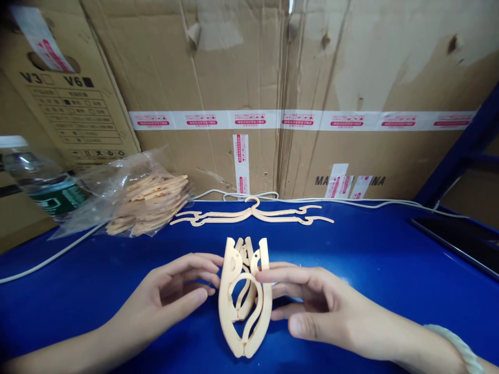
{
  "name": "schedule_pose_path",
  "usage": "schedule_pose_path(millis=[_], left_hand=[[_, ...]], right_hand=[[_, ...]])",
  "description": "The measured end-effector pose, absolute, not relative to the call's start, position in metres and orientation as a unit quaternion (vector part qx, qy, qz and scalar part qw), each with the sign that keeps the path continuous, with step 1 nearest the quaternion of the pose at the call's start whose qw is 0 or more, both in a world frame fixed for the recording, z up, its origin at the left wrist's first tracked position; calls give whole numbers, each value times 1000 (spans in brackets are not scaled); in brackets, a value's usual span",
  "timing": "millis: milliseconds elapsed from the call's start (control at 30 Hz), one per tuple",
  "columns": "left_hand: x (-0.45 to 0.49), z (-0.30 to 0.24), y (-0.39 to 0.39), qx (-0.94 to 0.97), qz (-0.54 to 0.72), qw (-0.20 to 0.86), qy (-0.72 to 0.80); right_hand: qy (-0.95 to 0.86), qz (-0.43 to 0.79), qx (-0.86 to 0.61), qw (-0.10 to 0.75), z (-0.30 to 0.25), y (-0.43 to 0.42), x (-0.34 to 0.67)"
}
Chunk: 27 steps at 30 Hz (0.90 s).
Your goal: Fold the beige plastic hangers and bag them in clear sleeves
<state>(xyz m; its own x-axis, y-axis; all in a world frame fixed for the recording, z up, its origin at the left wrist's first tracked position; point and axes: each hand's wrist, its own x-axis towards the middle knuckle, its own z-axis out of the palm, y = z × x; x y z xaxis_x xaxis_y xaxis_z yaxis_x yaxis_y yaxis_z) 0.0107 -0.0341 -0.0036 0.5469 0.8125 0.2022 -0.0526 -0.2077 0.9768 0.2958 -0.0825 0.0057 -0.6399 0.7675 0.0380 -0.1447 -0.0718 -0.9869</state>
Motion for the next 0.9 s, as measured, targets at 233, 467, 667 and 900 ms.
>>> schedule_pose_path(millis=[233, 467, 667, 900], left_hand=[[6, 0, -41, 744, 318, 537, 237], [-3, -4, -43, 816, 281, 471, 182], [-8, -9, -41, 824, 256, 484, 144], [-1, -8, -42, 745, 268, 585, 179]], right_hand=[[-596, 671, -279, 343, 7, -84, 297], [-610, 655, -287, 343, 6, -90, 296], [-629, 641, -282, 338, 7, -97, 292], [-628, 621, -316, 347, 11, -97, 291]])
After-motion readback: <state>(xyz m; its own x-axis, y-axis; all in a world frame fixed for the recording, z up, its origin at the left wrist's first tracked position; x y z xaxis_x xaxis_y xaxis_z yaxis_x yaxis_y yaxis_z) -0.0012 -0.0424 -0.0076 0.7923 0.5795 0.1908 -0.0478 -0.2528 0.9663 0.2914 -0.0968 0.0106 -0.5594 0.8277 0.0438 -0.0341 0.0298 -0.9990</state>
